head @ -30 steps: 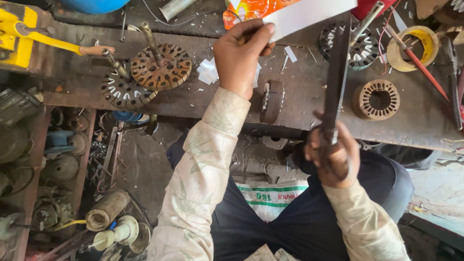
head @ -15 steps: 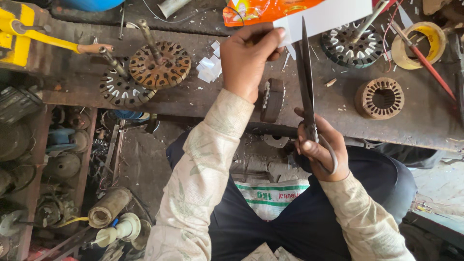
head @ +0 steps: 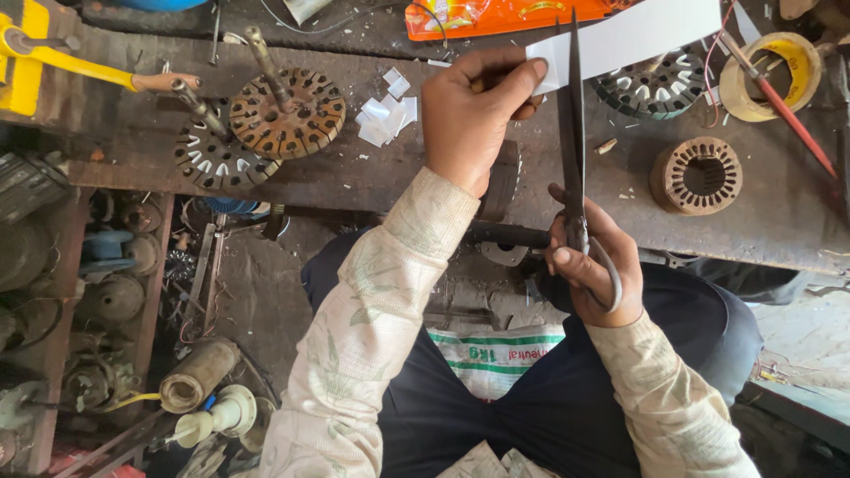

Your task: The person uses a pair of scissors to cut a white sheet of paper into small rectangular pieces. They repeatedly fold the paper and trim it, accumulating a pile of cut pieces on the workbench.

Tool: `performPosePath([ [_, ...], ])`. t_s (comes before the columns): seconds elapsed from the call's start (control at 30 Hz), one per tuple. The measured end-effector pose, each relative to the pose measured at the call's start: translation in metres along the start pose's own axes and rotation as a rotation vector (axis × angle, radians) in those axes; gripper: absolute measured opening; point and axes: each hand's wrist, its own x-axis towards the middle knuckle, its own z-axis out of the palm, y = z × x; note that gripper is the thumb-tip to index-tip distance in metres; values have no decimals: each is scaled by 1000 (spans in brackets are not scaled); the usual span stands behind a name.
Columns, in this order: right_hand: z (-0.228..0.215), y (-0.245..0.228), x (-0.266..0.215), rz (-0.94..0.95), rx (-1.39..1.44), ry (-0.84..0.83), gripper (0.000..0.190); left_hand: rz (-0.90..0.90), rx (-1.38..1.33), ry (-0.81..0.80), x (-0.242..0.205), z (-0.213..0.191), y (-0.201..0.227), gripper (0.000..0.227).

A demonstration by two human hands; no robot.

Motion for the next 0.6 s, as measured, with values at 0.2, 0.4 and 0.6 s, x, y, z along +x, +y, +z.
performPosePath([
  [0.2,2,0,0,-1,-38,-21,79,1,6,-13,-1,-1,0,19],
  [0.4,-3,2,-1,80,60,3,73,-12,37,-33,-2,-4,1,18],
  [0.6,-7,7,-1,117,172,14,73,-32,12,-47,0,-5,1,17],
])
